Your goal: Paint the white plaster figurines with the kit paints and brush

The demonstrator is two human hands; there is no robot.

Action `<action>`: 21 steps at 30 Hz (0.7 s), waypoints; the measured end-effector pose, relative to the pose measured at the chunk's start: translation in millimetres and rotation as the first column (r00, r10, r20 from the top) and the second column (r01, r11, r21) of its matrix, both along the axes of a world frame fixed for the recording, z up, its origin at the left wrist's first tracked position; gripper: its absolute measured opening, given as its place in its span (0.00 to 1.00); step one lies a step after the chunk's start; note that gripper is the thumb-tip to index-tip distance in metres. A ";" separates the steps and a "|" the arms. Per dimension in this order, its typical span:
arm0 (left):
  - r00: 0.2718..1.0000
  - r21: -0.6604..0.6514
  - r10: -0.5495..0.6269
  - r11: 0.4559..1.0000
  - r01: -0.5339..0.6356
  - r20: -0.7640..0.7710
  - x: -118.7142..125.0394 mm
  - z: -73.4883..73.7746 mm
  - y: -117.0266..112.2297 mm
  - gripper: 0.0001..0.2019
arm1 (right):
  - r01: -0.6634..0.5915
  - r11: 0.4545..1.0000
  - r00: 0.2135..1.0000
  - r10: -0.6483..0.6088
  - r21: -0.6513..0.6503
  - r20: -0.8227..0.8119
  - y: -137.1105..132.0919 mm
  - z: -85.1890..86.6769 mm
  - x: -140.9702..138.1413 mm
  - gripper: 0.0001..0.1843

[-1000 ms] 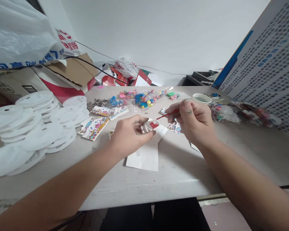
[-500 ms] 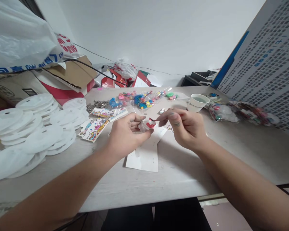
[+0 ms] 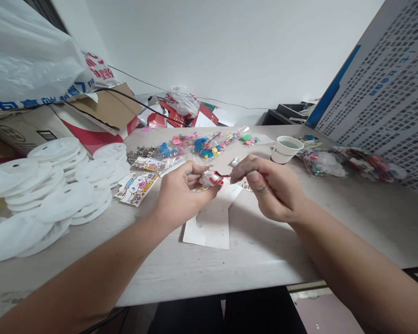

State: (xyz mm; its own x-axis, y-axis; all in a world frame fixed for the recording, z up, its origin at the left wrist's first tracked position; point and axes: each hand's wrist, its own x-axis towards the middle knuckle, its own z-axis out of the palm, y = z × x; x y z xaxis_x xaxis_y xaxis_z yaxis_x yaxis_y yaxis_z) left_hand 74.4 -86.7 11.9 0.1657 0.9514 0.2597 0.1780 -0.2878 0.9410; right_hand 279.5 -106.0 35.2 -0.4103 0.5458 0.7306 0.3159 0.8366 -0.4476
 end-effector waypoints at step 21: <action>1.000 0.018 0.017 1.000 -0.017 0.009 -0.2 -0.3 3.4 0.20 | 0.005 0.995 1.000 -0.007 0.104 0.018 4.8 0.7 1.6 0.13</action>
State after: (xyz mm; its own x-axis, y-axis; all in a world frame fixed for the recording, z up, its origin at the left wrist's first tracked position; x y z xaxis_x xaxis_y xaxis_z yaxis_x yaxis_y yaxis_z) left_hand 74.2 -83.3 11.6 0.1471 0.9493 0.2780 0.1743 -0.3015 0.9374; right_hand 281.1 -101.2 36.0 -0.4209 0.4698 0.7760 0.3279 0.8764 -0.3527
